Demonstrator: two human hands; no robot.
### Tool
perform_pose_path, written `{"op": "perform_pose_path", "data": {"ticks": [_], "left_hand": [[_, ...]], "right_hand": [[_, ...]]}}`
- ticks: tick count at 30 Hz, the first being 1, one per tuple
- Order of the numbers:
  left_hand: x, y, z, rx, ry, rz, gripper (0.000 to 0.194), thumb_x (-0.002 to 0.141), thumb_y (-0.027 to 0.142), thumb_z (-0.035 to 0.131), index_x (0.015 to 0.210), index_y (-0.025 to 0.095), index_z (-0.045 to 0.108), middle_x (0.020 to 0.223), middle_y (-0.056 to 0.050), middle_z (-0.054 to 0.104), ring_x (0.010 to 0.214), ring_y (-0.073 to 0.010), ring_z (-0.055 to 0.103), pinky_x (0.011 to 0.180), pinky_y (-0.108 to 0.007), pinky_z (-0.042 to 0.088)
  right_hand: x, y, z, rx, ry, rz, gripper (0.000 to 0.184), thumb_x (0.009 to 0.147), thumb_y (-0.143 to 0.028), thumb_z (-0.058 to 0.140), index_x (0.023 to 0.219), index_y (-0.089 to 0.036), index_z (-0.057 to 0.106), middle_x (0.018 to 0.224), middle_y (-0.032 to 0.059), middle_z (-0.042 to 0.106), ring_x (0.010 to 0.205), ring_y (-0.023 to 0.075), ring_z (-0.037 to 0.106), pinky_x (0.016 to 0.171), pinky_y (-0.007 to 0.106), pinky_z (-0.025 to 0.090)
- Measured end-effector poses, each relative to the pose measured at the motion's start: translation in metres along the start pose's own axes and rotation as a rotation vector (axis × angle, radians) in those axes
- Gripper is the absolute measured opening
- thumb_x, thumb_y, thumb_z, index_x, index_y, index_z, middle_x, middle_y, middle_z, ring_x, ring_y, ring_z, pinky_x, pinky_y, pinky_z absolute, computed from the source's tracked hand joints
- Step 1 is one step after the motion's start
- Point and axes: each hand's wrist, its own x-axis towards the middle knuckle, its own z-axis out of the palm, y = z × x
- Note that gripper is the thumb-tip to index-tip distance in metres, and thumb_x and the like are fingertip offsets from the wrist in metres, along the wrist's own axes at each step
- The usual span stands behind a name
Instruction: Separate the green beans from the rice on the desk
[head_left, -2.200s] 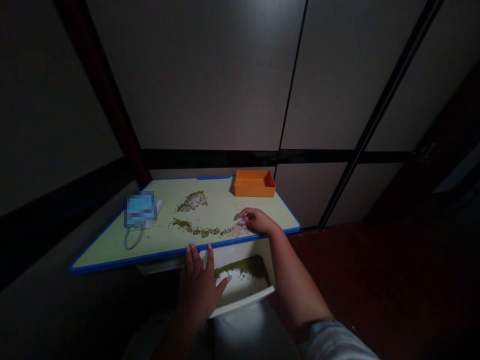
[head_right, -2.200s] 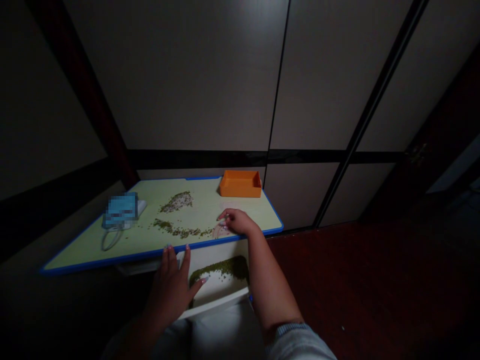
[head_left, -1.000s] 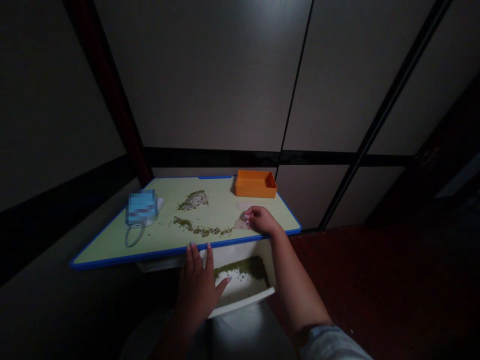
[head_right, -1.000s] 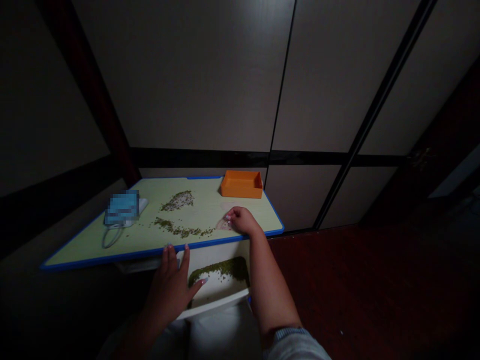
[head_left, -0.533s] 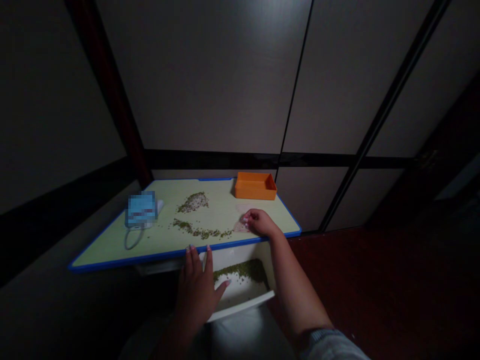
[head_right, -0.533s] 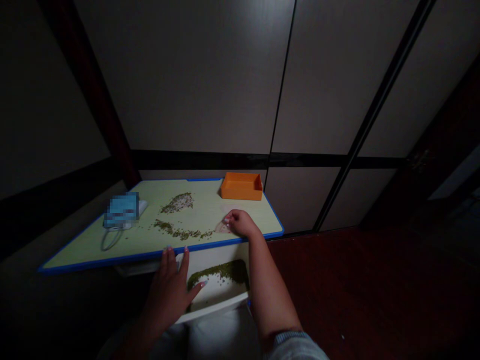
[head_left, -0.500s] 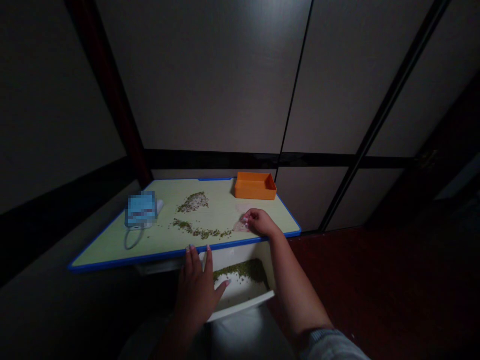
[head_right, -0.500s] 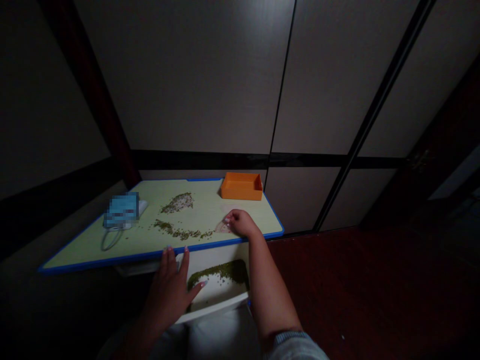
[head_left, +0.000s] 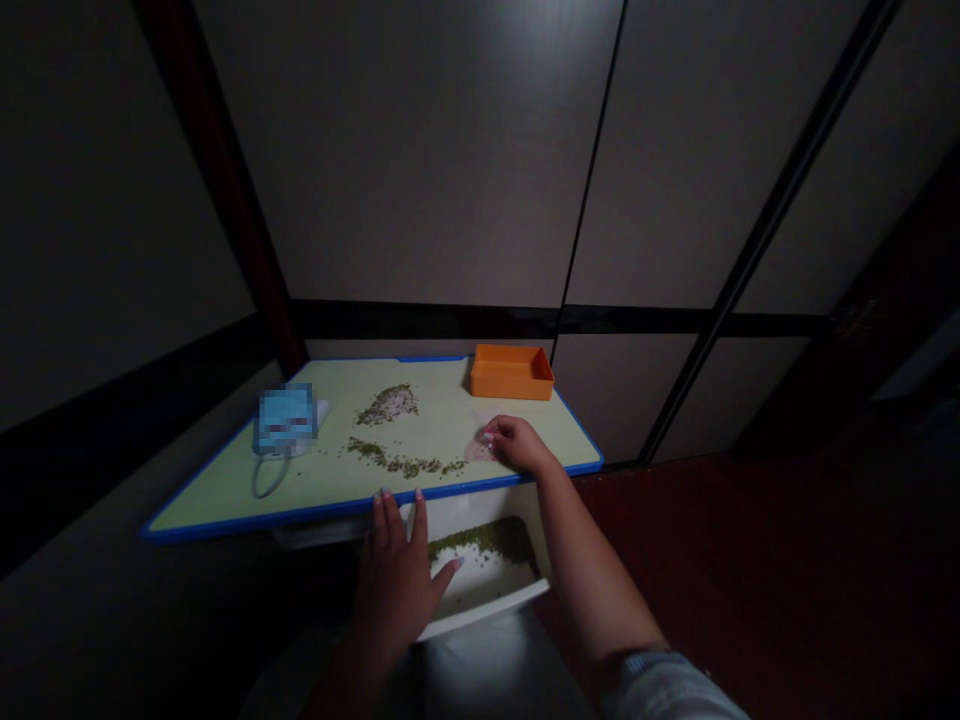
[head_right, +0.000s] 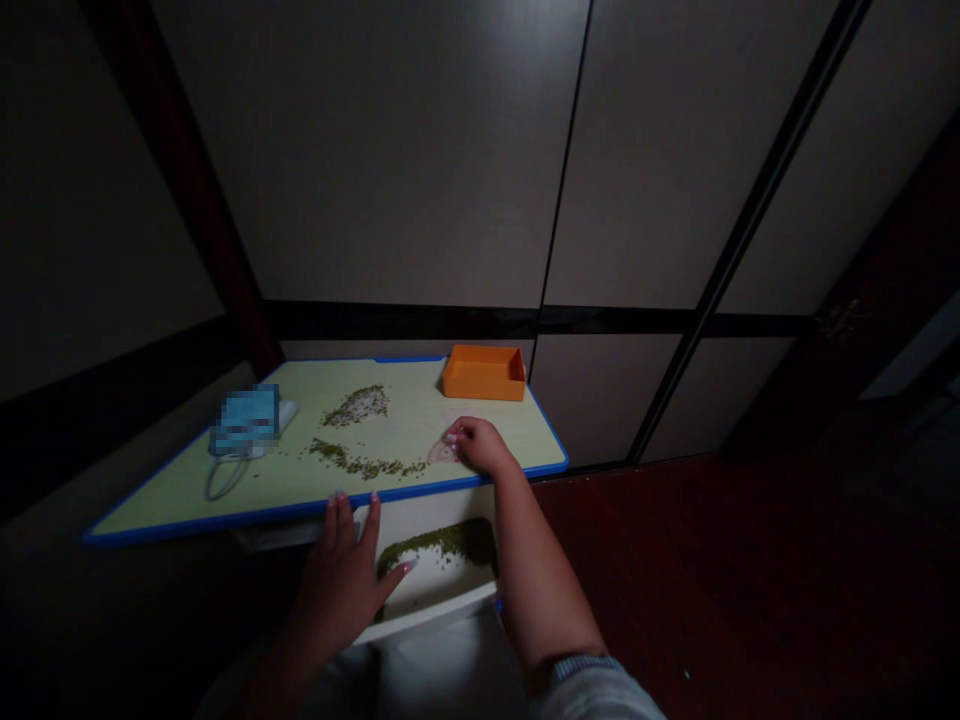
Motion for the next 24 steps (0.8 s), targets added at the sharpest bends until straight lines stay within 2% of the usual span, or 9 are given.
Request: {"op": "perform_pose_path", "data": {"ticks": [7, 12, 16, 24], "left_hand": [[-0.0002, -0.0002, -0.0008, 0.004, -0.011, 0.008, 0.083, 0.073, 0.048, 0.054, 0.141, 0.010, 0.026, 0.151, -0.030, 0.015, 0.142, -0.0425, 0.008, 0.104, -0.052, 0.030], [0.0000, -0.0006, 0.0007, 0.006, -0.011, 0.005, 0.083, 0.072, 0.048, 0.054, 0.141, 0.010, 0.026, 0.152, -0.029, 0.015, 0.142, -0.0415, 0.009, 0.105, -0.052, 0.029], [0.0000, 0.0006, -0.0011, 0.005, -0.013, -0.001, 0.084, 0.071, 0.048, 0.055, 0.141, 0.011, 0.026, 0.152, -0.027, 0.018, 0.142, -0.0404, 0.010, 0.104, -0.052, 0.030], [-0.0008, 0.0018, -0.0032, -0.001, -0.026, -0.003, 0.083, 0.073, 0.047, 0.054, 0.141, 0.010, 0.024, 0.151, -0.030, 0.015, 0.142, -0.0426, 0.008, 0.104, -0.051, 0.030]], "right_hand": [[-0.0019, 0.0011, -0.0012, 0.017, -0.054, -0.031, 0.014, 0.075, -0.011, 0.054, 0.079, -0.015, 0.067, 0.075, 0.0010, 0.065, 0.070, 0.0115, 0.055, 0.069, 0.022, 0.042], [-0.0012, 0.0013, 0.0005, 0.009, -0.021, -0.002, 0.012, 0.077, -0.014, 0.053, 0.078, -0.015, 0.065, 0.070, 0.0006, 0.063, 0.065, 0.0117, 0.053, 0.063, 0.022, 0.041], [0.0005, 0.0017, 0.0029, -0.004, 0.005, 0.008, 0.010, 0.077, -0.013, 0.054, 0.078, -0.015, 0.063, 0.073, 0.0014, 0.064, 0.067, 0.0118, 0.054, 0.065, 0.022, 0.042], [0.0014, 0.0040, 0.0063, 0.008, -0.019, 0.006, 0.010, 0.078, -0.016, 0.054, 0.081, -0.015, 0.063, 0.070, 0.0009, 0.062, 0.060, 0.0111, 0.052, 0.058, 0.022, 0.041]]}}
